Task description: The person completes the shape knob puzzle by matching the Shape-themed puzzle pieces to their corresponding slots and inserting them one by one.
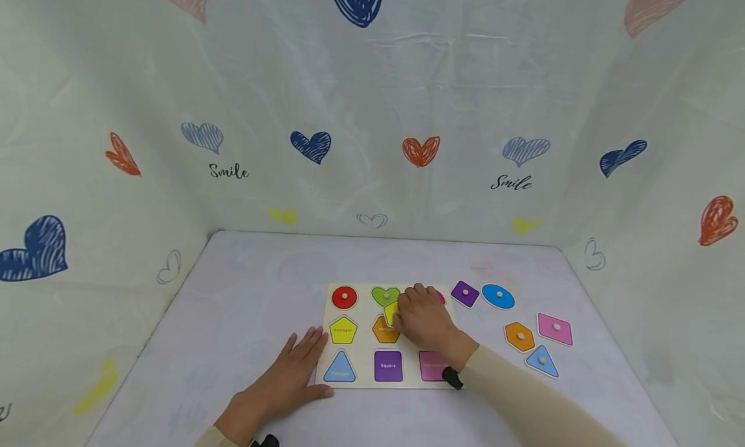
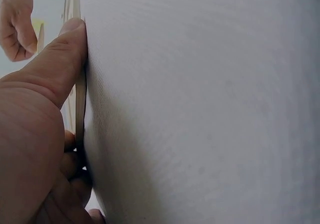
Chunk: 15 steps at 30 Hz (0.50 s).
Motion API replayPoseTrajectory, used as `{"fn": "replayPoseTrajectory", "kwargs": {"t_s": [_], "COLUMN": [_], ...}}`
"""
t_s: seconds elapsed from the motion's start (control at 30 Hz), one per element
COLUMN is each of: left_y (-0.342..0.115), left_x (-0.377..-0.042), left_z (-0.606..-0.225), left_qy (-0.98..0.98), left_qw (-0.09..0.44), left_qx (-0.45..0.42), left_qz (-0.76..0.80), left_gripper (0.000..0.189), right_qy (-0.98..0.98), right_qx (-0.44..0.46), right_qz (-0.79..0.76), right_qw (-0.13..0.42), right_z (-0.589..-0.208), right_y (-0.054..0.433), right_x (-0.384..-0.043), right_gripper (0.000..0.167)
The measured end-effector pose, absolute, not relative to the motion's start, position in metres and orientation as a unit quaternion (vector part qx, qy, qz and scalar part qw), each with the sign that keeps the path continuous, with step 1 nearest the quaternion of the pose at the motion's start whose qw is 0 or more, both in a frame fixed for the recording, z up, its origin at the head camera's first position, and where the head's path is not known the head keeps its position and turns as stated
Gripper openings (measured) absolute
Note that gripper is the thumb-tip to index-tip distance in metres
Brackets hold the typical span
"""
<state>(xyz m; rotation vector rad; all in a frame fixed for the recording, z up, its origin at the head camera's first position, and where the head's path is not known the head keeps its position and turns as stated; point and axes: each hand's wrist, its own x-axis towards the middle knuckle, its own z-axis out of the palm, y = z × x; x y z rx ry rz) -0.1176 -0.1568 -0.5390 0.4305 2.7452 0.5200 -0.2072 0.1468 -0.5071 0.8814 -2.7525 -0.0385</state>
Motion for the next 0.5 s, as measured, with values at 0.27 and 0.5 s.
{"fn": "replayPoseTrajectory", "kwargs": {"t_s": [0.27, 0.5], "left_y": [-0.157, -0.157], "left_x": [-0.117, -0.117], "left_z": [-0.536, -0.534], "left_qy": [0.959, 0.957], "left_qw": [0.157, 0.155], "left_qx": [0.152, 0.159], "left_qz": [0.183, 0.185], "left_gripper": [0.111, 0.109], "right_qy": [-0.937, -0.932], "right_qx": [0.327, 0.337], "right_qz": [-0.028, -0.038], "right_qw": [0.122, 0.126], "right_z": [-0.507, -0.507], "right_y": [0.109, 0.084], "right_x": [-0.203, -0.202], "right_gripper": [0.025, 0.024]}}
